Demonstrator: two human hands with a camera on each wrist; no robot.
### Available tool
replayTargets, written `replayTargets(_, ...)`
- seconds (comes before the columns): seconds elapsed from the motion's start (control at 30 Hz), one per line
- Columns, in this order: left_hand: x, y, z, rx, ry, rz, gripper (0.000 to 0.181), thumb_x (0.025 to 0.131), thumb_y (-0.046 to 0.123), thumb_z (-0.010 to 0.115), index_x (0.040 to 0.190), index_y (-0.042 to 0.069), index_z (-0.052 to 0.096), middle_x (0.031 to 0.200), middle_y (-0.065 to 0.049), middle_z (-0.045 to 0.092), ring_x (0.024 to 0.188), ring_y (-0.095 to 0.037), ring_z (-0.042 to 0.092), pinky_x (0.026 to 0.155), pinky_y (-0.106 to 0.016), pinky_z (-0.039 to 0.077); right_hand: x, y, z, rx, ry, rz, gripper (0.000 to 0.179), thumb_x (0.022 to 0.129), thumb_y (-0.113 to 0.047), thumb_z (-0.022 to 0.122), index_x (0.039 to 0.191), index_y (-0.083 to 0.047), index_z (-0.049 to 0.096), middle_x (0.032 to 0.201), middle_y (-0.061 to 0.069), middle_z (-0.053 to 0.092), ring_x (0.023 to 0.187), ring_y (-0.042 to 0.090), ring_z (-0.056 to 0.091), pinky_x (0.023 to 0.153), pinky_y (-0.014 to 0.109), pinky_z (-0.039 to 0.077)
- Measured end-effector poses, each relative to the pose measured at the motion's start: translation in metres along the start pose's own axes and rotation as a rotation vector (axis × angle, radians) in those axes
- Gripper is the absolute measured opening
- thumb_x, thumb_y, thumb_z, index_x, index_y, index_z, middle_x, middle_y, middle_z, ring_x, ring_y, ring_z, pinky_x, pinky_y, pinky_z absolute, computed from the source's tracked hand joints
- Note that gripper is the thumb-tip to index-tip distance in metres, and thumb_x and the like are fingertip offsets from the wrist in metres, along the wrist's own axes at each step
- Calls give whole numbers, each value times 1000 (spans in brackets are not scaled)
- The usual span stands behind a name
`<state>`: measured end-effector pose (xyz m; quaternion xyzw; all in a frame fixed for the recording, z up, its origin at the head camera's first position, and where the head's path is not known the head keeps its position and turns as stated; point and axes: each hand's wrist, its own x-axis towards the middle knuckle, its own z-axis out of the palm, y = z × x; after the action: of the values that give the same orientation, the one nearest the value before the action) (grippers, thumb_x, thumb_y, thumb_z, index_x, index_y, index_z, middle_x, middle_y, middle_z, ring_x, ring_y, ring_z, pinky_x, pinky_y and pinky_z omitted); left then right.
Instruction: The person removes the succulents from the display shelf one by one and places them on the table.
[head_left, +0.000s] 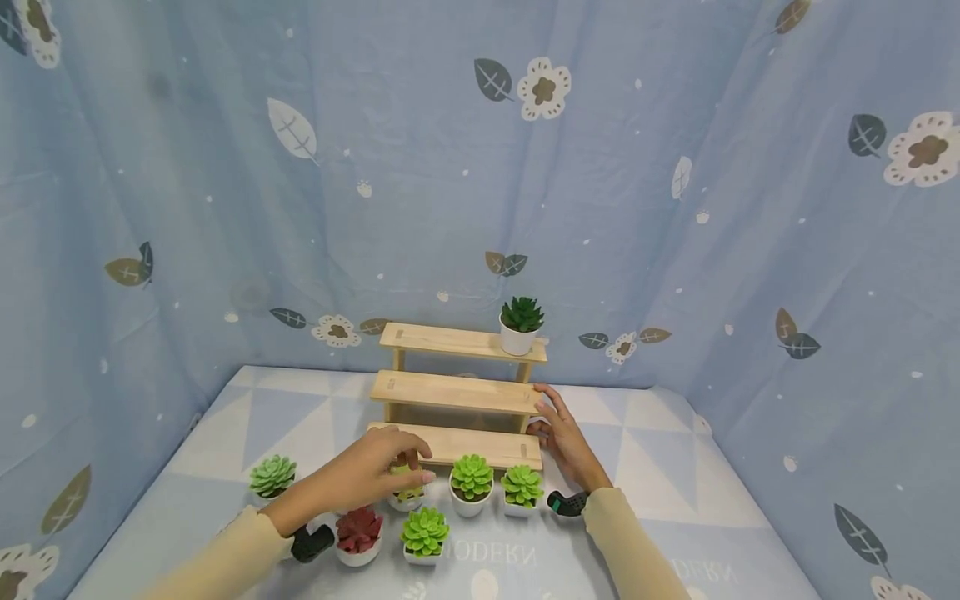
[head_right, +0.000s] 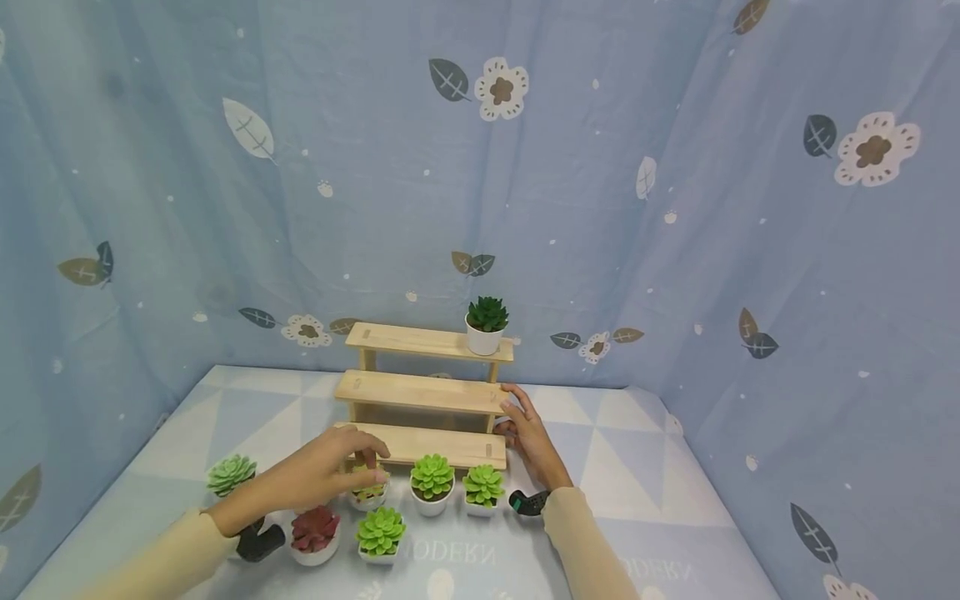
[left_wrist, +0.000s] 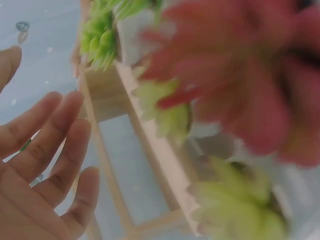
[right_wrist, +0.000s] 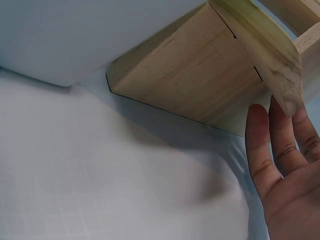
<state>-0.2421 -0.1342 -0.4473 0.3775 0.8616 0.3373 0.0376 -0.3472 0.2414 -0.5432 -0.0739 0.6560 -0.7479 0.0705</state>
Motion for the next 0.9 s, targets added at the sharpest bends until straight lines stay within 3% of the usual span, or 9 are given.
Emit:
replayTargets(0.2, 19, -1, -6, 2, 25, 3, 34, 103, 48, 61, 121, 21, 69, 99, 14, 63, 89, -5, 60, 74, -30, 53, 0, -2, 0, 9, -11, -11, 50, 107, -43, 56, 153, -34, 40, 135, 16, 49, 92, 26, 61, 77, 40, 54)
replayTargets(0.5, 47, -7, -14, -65, 53, 79, 22, 106, 34, 62, 117, 17, 70, 94, 10, 68, 85, -8, 63, 77, -32, 53, -2, -1, 2, 20, -16, -23, 55, 106, -42, 57, 156, -29, 36, 134, 16, 50, 91, 24, 61, 78, 40, 53)
replayTargets(0.7, 63, -9, -23, -130, 100, 36, 24, 105, 36, 63, 117, 16, 70, 96, 4, 69, 82, -13, 64, 73, -33, 54, -1, 2, 2, 29, -15, -23, 59, 107, -42, 56, 158, -26, 33, 135, 15, 49, 92, 28, 61, 77, 40, 54)
replayTargets(0.9, 78, -11, -27, -174, 147, -8, 25, 105, 33, 63, 119, 14, 71, 100, -5, 70, 85, -22, 65, 74, -37, 54, -3, 2, 3, 34, 1, -21, 49, 106, -42, 57, 152, -34, 42, 134, 17, 50, 94, 32, 59, 72, 35, 54)
